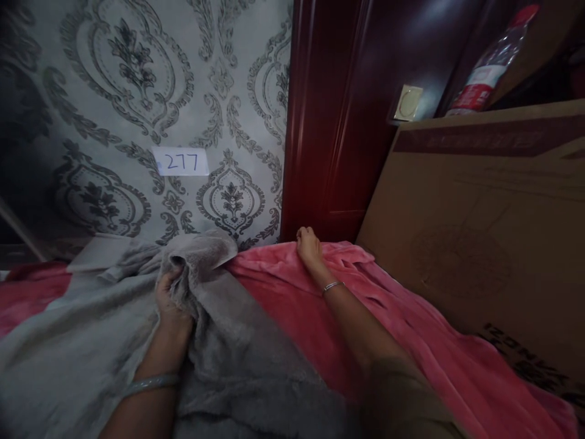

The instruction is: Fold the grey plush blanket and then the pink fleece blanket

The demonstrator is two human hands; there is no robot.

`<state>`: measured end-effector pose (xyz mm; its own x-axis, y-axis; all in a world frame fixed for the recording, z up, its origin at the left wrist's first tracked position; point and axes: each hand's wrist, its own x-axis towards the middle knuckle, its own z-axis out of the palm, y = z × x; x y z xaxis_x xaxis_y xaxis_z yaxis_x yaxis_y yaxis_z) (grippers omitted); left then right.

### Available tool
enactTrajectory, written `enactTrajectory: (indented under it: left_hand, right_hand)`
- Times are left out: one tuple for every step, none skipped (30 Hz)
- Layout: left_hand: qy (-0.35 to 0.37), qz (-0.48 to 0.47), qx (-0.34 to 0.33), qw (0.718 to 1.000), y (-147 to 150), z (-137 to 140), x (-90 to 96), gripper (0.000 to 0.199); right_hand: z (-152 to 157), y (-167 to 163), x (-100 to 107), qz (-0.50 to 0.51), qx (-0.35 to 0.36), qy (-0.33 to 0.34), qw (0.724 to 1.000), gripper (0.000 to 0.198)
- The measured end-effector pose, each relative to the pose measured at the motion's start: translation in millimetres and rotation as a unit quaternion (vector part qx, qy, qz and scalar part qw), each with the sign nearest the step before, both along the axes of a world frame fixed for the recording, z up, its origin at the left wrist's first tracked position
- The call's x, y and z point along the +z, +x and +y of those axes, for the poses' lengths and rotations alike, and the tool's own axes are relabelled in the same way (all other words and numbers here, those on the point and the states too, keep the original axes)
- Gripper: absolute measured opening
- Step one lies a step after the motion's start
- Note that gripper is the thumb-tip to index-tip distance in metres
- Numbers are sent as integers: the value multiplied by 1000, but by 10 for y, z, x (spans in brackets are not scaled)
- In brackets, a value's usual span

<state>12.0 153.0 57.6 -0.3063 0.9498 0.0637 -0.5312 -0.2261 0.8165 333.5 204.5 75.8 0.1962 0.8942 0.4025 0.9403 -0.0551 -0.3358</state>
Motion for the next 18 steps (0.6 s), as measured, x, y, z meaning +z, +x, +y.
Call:
enactTrajectory:
  left_hand:
    - [2,-13,-7,1000,15,-13,14,26]
    - [2,-26,-17,1000,28,-26,26,27]
    - [1,-33,-26,999,38,-37,34,27]
    - [1,-29,-32,999,43,-44,36,28]
    - [0,-21,-36,999,44,-47,34,28]
    - [-1,-13,-40,999,41,-47,27,28]
    - [-3,-7,-44,999,35,-43,19,28]
    - [-5,-7,-46,999,28,-38,11,29]
    - [-8,-11,-46,999,22,-31,3,28]
    - [-13,-22,-43,999,16,-23,-2,28]
    - [-18,-37,-37,998,13,-17,-6,27]
    - [-21,-53,-31,998,12,-12,-6,27]
    - [-22,-67,-27,997,14,-8,-5,27]
    - [-21,-79,-26,996,19,-7,-2,27]
    - [-18,-88,-29,996,27,-9,3,28]
    - [-15,-97,-36,995,37,-13,10,28]
    - [-16,-109,-42,993,48,-20,17,28]
    - [-19,-125,-49,991,60,-28,25,28]
  right_hand:
    - [5,-4,-12,-8,16,-12,1000,34]
    - [3,-9,-40,-16,33,-29,999,32]
    - [-5,-16,-76,-23,48,-46,998,31]
    - [-19,-22,-109,-31,59,-59,996,31]
    - [-40,-27,-131,-40,65,-68,995,30]
    - [-66,-35,-134,-49,66,-69,994,28]
    - [-99,-47,-114,-57,63,-64,994,26]
    - [-142,-69,-73,-64,57,-53,995,26]
    - [-198,-104,-18,-72,51,-35,995,27]
    - [-274,-156,41,-85,50,-11,995,27]
    - [-374,-224,92,-100,55,14,993,27]
    - [-499,-309,126,-116,68,33,990,26]
    - [-647,-405,135,-132,89,41,986,25]
    - [-812,-506,119,-143,116,32,982,25]
    - [-985,-600,82,-148,150,1,978,25]
    - [-1152,-679,35,-150,190,-35,970,23]
    - [-1301,-731,-11,-149,235,-63,958,21]
    - [-1418,-748,-45,-139,270,-85,949,19]
